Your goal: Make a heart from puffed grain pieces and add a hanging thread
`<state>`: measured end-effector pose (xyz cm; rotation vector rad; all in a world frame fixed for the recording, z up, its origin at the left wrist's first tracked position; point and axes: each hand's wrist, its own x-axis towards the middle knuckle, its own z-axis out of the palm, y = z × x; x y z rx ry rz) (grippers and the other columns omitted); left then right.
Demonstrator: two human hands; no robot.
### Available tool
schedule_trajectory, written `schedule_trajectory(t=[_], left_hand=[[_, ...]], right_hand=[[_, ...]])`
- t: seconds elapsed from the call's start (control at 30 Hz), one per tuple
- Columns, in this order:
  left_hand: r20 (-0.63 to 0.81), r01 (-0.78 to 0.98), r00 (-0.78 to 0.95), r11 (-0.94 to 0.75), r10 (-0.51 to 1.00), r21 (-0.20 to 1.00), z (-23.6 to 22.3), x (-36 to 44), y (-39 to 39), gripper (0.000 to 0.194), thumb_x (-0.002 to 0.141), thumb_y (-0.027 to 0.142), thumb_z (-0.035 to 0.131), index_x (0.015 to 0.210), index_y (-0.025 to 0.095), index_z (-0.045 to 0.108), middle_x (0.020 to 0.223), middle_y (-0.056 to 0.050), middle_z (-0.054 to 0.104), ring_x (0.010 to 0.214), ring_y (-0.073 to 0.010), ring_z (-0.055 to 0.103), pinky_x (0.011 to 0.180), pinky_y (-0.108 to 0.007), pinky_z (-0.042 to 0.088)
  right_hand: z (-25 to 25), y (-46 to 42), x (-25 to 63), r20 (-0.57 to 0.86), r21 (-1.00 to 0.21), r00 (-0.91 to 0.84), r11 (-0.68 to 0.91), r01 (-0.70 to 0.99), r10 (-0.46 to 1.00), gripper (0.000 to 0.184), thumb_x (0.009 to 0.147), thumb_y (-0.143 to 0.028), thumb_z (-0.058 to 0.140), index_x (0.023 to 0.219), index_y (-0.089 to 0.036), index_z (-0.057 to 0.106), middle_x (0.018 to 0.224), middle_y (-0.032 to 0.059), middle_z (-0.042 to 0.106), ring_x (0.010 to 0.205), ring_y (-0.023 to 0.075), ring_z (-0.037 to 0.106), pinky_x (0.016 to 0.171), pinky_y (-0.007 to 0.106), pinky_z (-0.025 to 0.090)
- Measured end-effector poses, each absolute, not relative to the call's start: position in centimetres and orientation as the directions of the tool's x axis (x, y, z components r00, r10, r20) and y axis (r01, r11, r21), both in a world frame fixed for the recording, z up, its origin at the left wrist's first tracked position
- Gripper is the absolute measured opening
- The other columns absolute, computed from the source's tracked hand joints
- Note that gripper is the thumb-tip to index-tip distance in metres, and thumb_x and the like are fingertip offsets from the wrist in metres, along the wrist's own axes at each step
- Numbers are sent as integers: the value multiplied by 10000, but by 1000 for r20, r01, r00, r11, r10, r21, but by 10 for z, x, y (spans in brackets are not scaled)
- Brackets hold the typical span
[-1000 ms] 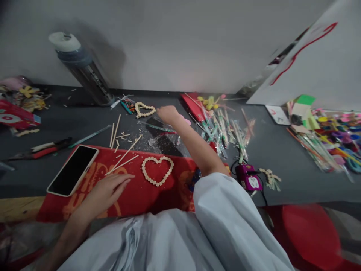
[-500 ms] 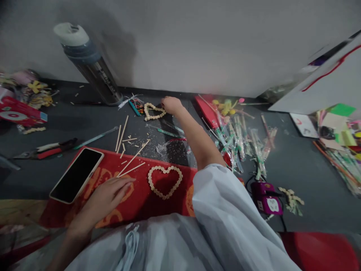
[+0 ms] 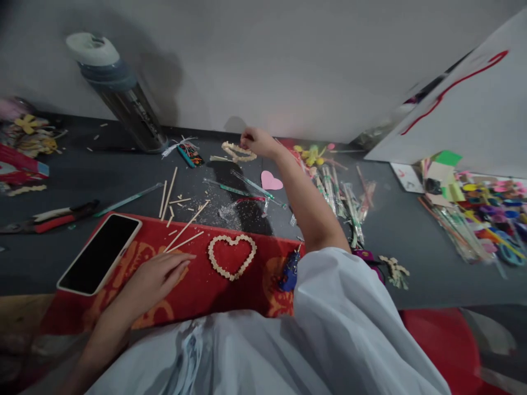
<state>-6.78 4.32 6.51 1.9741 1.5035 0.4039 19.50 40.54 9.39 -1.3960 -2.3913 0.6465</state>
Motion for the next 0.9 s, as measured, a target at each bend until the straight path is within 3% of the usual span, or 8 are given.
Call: schedule_trajectory(t=[0.17, 0.53, 0.8, 0.9], left_hand=[[-101, 752, 331, -198, 938, 629, 66, -66, 40, 373, 1052, 320, 443, 1126, 238, 799, 1126, -79, 835, 1036, -240, 787, 975, -384, 617], [-111, 758, 303, -169, 946, 630, 63, -69, 30, 366, 1046, 330, 459, 1121, 221, 801, 1121, -101, 833, 1049, -264, 793, 1003, -422, 628], [-84, 762, 254, -146, 964, 631, 63, -81, 22, 394, 1067, 361, 437, 1149, 226, 798, 1152, -89, 833, 1069, -244, 789, 1008, -390, 626], [-88, 776, 227, -125, 970, 618, 64, -86, 20, 395, 1068, 366, 433, 1148, 241, 799, 1175, -74, 833, 1072, -233, 793, 992, -358, 627]], right_hand=[[107, 386, 204, -32, -662, -482, 342, 666, 876, 187, 1017, -70, 506, 973, -164, 662, 1050, 108, 824, 927, 154, 748, 920, 304, 601], [115, 385, 190, -96, -684, -440, 262, 681, 893, 181, 1052, -86, 500, 972, -189, 625, 987, 82, 811, 821, 149, 720, 892, 357, 639], [99, 422, 122, 7, -802, -382, 233, 550, 924, 96, 1113, -231, 520, 1070, -195, 598, 901, 13, 753, 785, 112, 726, 777, 251, 629], [90, 430, 87, 36, -830, -390, 244, 501, 920, 138, 1123, -211, 476, 1056, -194, 596, 925, 18, 753, 789, 100, 727, 773, 233, 622]])
